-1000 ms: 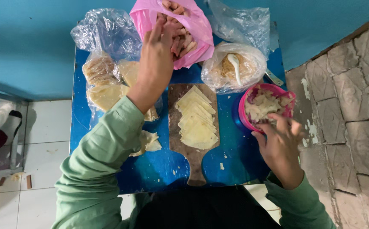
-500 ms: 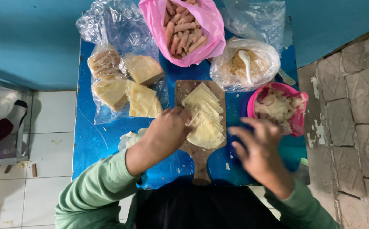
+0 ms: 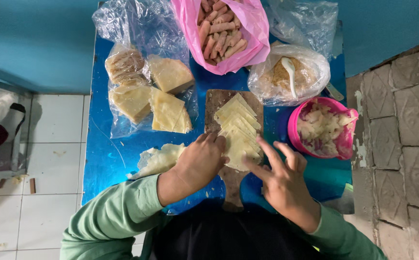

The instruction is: The person stretches a thin dough sheet by hand, cuts a block of cheese into slices with a knife on a wooden board, and arranges the cheese slices in overlapping rows on the dough. They then spoon a brown powdery ingredient from a plastic bag over the slices and press the assembled layers flat on the board.

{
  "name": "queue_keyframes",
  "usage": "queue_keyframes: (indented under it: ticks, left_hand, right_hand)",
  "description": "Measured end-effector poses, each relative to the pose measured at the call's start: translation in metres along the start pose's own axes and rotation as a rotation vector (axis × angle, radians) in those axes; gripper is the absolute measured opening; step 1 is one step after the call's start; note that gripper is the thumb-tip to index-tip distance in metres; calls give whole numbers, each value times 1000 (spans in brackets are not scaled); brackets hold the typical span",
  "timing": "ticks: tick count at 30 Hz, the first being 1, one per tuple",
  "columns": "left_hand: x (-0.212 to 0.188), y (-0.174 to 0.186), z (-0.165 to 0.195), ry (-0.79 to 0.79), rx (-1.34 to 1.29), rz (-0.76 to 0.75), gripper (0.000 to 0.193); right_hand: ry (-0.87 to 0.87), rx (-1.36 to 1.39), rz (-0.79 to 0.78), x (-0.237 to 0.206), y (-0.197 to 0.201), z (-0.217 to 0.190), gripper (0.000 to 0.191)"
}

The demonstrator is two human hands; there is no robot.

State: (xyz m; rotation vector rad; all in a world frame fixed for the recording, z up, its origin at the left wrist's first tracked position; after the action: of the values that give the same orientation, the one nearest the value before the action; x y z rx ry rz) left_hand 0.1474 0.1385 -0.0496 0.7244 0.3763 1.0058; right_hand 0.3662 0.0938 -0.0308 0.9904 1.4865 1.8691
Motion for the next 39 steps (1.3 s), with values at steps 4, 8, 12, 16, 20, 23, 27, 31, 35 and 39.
queue_keyframes:
  ticks: [4,8,12,16,20,23,27,31,35,39]
  left_hand:
    - [0,3,2,64,-48,-10,33]
    - [-1,5,3,34,-76,31,33]
    - [-1,1,0,106,-85,-44,29]
    - [-1,0,2,50,-44,-18,27]
    - [1,0,4,78,-14,-17,24]
    - [0,1,3,99,-16,-3,24]
    - [-2,-1,0,125,-22,8,28]
    - [-1,-4,-1,130,4,7,27]
    - [-1,-5,-2,128,23,-17,26]
    - [-2,-2,1,157,-39,-13,22]
  right_hand:
    - [-25,-208,-48,7,-8,-6,70]
    - [25,-255,-26,-5,8,-4,63]
    - [-23,-86,16,9,22,38,40]
    - [-167,-35,198,58,20,95,13]
    - [-211,-124,158,99,8,119,25]
    - [-220,-83,65,115,-1,129,20]
    - [-327,-56,55,120,-10,145,14]
    - [-318,-105,205,128,-20,150,8]
    - [-331,-63,220,127,-24,148,7]
    - [-343,8,213,121,-23,150,7]
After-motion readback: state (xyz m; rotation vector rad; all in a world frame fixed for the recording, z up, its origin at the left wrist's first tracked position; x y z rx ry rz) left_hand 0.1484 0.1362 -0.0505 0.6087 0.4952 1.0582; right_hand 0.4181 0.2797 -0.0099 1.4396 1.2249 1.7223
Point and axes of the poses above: each hand's wrist, its own x-axis towards the middle knuckle, its own y-axis out of the back of the hand, z = x × y, the point moved 2 cm from there along x, towards the middle knuckle, and after that the axes turned 13 degrees about -x, right-handed, at the moved point
